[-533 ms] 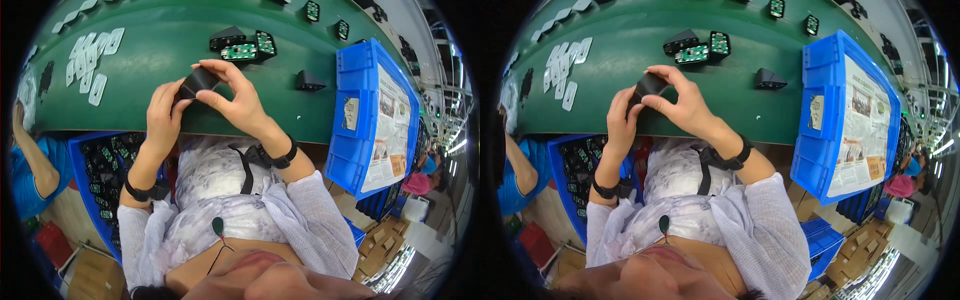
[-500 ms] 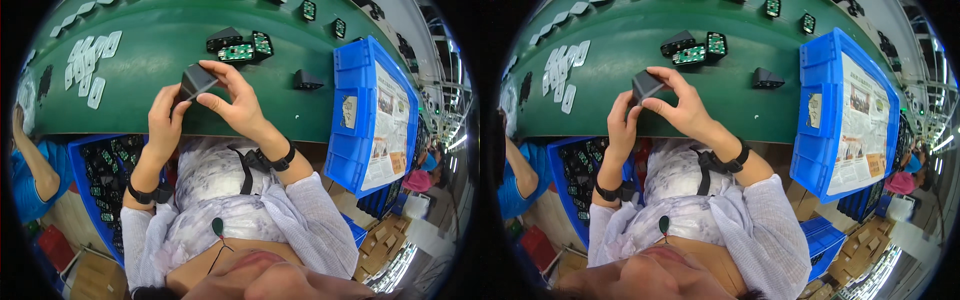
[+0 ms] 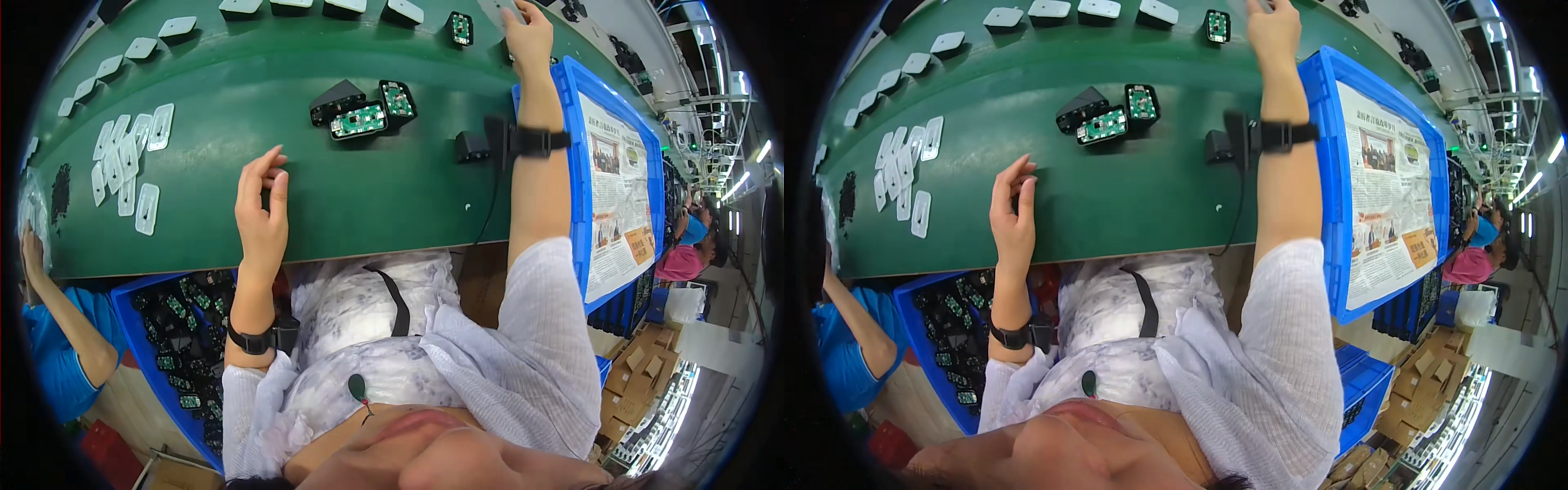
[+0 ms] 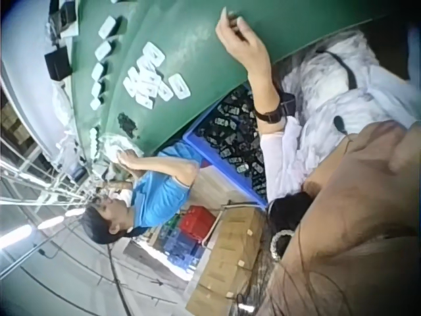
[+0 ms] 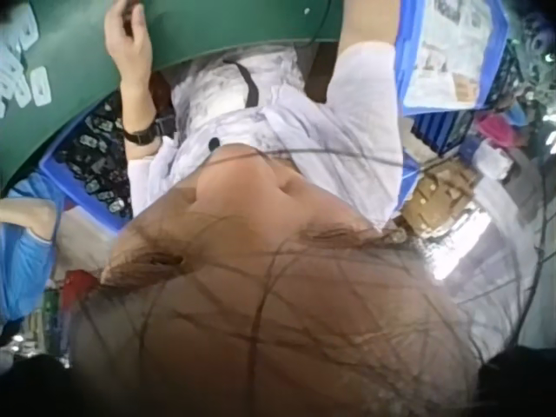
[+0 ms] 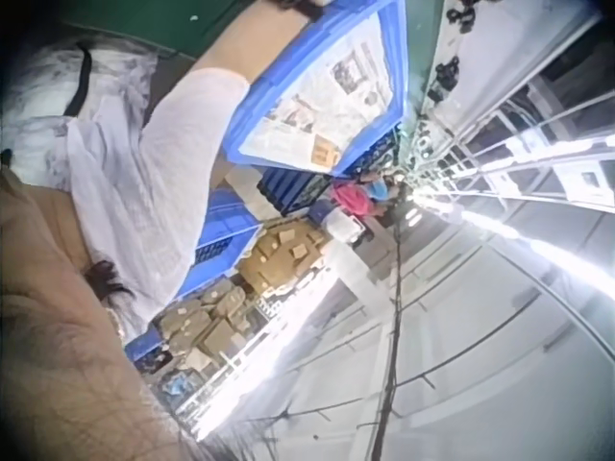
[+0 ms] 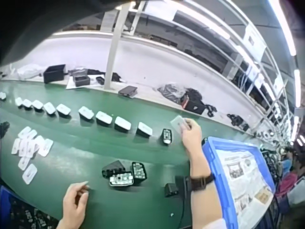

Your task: Assembling electronic components into plastic housings on a production line.

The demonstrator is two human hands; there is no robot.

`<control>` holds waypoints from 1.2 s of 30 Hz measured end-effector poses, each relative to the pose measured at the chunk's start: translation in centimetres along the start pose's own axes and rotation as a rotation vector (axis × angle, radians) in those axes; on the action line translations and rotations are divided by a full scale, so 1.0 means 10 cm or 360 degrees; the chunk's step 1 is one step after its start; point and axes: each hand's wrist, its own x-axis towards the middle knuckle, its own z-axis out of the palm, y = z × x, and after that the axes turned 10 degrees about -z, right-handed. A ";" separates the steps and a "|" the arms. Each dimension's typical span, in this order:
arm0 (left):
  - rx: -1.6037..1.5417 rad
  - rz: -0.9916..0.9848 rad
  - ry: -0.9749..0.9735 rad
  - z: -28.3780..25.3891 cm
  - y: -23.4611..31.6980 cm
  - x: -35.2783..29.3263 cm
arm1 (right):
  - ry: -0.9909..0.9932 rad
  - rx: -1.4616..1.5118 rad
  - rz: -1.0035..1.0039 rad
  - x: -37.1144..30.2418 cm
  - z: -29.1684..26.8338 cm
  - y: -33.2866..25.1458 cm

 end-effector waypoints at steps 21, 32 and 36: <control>0.0265 -0.0045 0.0020 -0.03 0.13 0.04 | -0.1056 -0.0391 0.0114 0.42 0.75 1.07; 0.0271 -0.0030 0.0057 -0.03 0.11 0.04 | -0.0717 -0.0759 -0.0343 0.39 0.77 0.53; 0.0290 -0.0024 0.0100 -0.03 0.05 0.02 | -0.0988 -0.0749 -0.0319 0.21 0.79 -0.05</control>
